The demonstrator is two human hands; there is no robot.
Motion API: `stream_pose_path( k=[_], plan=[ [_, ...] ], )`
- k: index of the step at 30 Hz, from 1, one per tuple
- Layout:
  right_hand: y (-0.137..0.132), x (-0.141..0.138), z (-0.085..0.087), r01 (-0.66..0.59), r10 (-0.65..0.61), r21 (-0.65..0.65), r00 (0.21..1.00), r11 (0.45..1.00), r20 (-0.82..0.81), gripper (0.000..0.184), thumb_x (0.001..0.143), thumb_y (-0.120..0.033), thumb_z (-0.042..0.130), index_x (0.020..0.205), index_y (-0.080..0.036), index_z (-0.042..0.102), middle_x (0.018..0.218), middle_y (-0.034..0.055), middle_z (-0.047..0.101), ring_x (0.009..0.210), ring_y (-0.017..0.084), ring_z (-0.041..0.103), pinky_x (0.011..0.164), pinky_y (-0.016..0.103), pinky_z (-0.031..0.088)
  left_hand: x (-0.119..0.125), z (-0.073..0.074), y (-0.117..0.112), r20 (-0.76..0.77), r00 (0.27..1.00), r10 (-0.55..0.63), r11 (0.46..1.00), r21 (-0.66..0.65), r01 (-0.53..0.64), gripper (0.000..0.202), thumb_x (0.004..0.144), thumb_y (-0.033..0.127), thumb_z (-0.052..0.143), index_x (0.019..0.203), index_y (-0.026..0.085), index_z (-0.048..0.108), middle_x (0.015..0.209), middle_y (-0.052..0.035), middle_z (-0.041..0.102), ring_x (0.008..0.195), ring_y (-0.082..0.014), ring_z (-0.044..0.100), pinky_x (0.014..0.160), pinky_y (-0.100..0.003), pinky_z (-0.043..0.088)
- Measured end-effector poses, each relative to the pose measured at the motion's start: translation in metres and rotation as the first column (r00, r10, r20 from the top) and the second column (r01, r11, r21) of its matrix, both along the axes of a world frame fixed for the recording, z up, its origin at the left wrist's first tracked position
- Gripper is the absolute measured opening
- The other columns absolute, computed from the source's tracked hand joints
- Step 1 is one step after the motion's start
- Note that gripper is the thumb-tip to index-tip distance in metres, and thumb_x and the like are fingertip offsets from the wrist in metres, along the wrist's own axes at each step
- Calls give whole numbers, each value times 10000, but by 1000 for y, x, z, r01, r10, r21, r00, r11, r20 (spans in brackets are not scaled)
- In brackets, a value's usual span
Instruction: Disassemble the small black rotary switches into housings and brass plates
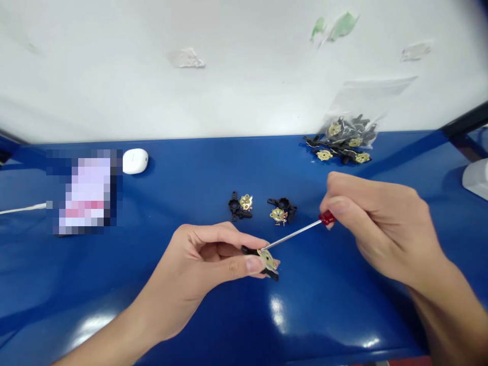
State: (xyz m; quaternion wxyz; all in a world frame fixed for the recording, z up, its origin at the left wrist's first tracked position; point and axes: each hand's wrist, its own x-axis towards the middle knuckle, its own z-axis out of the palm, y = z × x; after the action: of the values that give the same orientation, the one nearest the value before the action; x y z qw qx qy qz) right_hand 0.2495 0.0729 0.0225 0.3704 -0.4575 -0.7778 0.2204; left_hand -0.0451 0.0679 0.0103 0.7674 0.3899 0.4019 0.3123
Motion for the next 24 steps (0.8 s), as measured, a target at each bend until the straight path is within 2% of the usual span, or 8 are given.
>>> stream_pose_path(
  k=[2, 5, 10, 13, 15, 19, 22, 24],
  plan=[
    [0, 0, 1, -29, 28, -71, 999, 997, -25, 300, 1202, -357, 584, 931, -274, 685, 799, -24, 603, 665, 141, 540, 642, 330, 433, 0, 1, 0, -15, 1000, 11, 1000, 12, -11, 141, 904, 169, 1010, 1018, 249, 984, 937, -45, 906, 880, -203, 907, 865, -224, 735],
    [-1, 3, 1, -72, 49, -206, 992, 976, -115, 38, 1148, -354, 698, 1167, -331, 721, 941, -15, 648, 751, 164, 576, 670, 341, 468, 0, 2, 0, -33, 999, 23, 999, 31, -22, 136, 915, 177, 1005, 1026, 253, 985, 941, -45, 911, 885, -186, 902, 870, -196, 722],
    [-4, 5, -3, -53, 41, -87, 990, 995, -137, 66, 1084, -279, 805, 1103, -337, 780, 935, -4, 697, 749, 184, 579, 649, 379, 434, 0, 1, 0, -40, 999, 4, 1000, 25, -3, 146, 900, 176, 1018, 1015, 259, 985, 934, -40, 916, 884, -183, 902, 851, -183, 718],
    [-5, 2, -4, -36, 34, -15, 995, 999, -90, 74, 1064, -337, 849, 1049, -335, 776, 814, -38, 671, 628, 157, 517, 594, 372, 393, -1, -2, 0, -76, 997, 17, 998, 55, -13, 147, 892, 181, 1023, 1010, 262, 987, 948, -49, 917, 894, -185, 901, 867, -183, 713],
    [-4, 0, -3, -25, 24, -5, 999, 1000, -36, 170, 1079, -394, 833, 972, -312, 729, 744, -62, 604, 568, 128, 455, 557, 349, 371, -2, -3, -1, -94, 995, 19, 997, 75, -12, 156, 894, 181, 1021, 1017, 271, 988, 958, -48, 916, 893, -185, 900, 870, -187, 713],
    [-3, -2, 3, -19, 22, -93, 999, 996, 35, 331, 1169, -413, 672, 870, -277, 635, 742, -49, 556, 608, 126, 498, 564, 319, 385, -3, -4, -1, -110, 994, -5, 996, 85, 14, 180, 898, 171, 1011, 1030, 292, 988, 957, -38, 911, 898, -194, 905, 863, -196, 721],
    [-3, 0, 6, -67, 59, -234, 997, 970, -41, 125, 1149, -439, 694, 1085, -333, 711, 886, -28, 645, 702, 153, 569, 605, 317, 455, -4, -4, 0, -118, 993, -7, 994, 104, 19, 190, 910, 170, 1000, 1040, 309, 987, 974, -31, 914, 917, -194, 908, 881, -198, 720],
    [-4, 2, 5, -95, 69, -262, 992, 960, -110, 79, 1120, -416, 750, 1171, -366, 718, 946, -26, 660, 764, 163, 593, 660, 318, 495, -4, -4, 1, -119, 993, 5, 993, 119, 10, 192, 919, 170, 992, 1041, 318, 987, 974, -25, 917, 915, -186, 906, 887, -192, 717]
  ],
)
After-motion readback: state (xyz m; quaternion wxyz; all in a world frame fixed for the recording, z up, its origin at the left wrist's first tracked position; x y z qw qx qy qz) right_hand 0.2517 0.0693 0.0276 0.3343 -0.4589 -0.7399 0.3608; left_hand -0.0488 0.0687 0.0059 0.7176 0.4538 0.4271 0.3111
